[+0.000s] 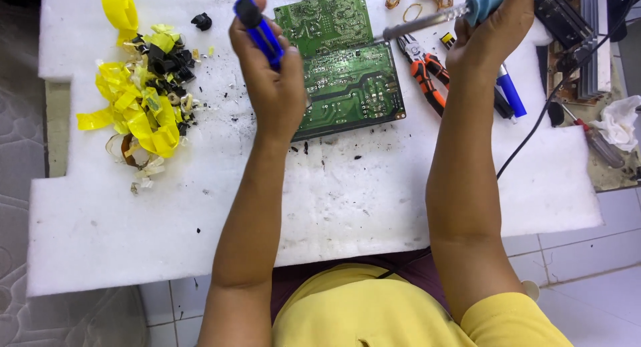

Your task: The person uses a soldering iron and a desoldering pump to remove solder from a green circuit board. They repeatedly heat the solder joints and use the pump to extract the molten solder, working across different sections of the board.

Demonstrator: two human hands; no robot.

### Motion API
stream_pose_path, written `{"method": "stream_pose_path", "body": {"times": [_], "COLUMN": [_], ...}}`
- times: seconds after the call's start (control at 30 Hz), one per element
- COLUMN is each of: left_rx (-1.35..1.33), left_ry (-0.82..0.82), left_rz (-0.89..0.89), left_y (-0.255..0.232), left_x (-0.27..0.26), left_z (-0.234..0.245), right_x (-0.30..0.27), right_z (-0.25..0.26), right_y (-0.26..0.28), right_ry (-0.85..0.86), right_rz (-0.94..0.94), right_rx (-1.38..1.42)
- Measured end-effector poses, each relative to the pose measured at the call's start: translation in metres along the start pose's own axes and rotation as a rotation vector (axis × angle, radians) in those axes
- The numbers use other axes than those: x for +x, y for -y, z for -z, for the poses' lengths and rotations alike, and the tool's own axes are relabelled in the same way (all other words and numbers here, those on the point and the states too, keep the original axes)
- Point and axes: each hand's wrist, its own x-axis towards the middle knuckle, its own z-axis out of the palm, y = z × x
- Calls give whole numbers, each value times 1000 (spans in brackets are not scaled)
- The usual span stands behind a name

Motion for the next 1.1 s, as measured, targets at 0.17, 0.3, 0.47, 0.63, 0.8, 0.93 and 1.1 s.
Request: {"method": "stream_pose_path", "body": {"times": [0.17, 0.3, 0.47, 0.63, 0.8, 0.93, 1.1], "left_rx": [-188, -244, -160, -50, -118, -278, -320], "left_ry": [-80, -139, -123, -98, -175, -210, -232], "left_rz": [-26, -57, -90, -15, 145, 161, 160], "left_y": [16, 26, 26, 22, 24, 29, 24], "left_x": [-4, -14, -11, -15, -15, -13, -14], "left_z": [23, 27, 36, 43, 43, 47, 50], "right_x": [-12, 12, 20, -7, -53, -76, -79], "right_z": [26, 73, 77, 51, 16, 9, 13], "right_y": [-27, -32, 6, 1, -30, -46, -61], "right_ry": [283, 604, 576, 356, 381, 530, 486], "right_rz": [56, 53, 0, -34, -150, -43, -15], "right_rx": [-237, -421, -401, -263, -240, -412, -372]}}
